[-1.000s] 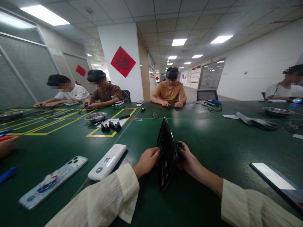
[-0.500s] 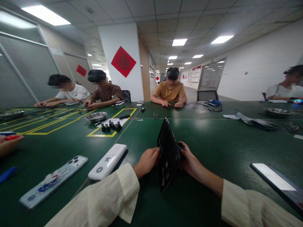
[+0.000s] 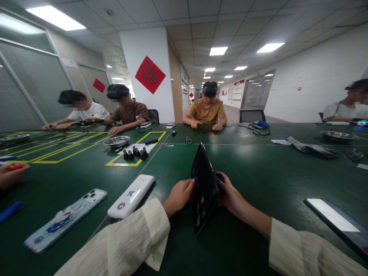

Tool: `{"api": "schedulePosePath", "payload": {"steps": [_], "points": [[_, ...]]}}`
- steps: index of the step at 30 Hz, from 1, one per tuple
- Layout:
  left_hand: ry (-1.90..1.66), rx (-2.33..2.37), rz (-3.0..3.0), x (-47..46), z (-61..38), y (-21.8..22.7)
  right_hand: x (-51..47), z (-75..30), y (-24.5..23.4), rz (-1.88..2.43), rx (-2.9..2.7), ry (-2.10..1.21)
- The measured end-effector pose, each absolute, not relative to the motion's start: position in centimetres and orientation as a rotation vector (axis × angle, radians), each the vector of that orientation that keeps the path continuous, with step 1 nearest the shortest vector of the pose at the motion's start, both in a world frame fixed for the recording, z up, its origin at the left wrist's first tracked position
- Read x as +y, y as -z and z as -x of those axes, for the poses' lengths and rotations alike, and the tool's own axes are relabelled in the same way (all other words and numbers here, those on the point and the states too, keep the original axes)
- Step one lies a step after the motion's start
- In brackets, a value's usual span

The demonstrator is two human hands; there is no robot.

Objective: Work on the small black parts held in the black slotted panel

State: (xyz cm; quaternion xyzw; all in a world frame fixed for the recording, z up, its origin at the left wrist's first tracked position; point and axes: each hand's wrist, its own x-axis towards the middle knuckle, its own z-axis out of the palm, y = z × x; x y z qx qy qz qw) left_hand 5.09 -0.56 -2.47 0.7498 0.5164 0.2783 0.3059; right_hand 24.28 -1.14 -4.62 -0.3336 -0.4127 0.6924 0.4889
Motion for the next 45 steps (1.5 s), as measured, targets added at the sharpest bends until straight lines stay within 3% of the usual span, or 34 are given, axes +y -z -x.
{"api": "schedulePosePath", "payload": {"steps": [45], "points": [[-0.762,1.354,-2.008,-0.5,-4.9,2.7,-0.7,-24.2,5.1,0.801,-1.016,-1.674]]}}
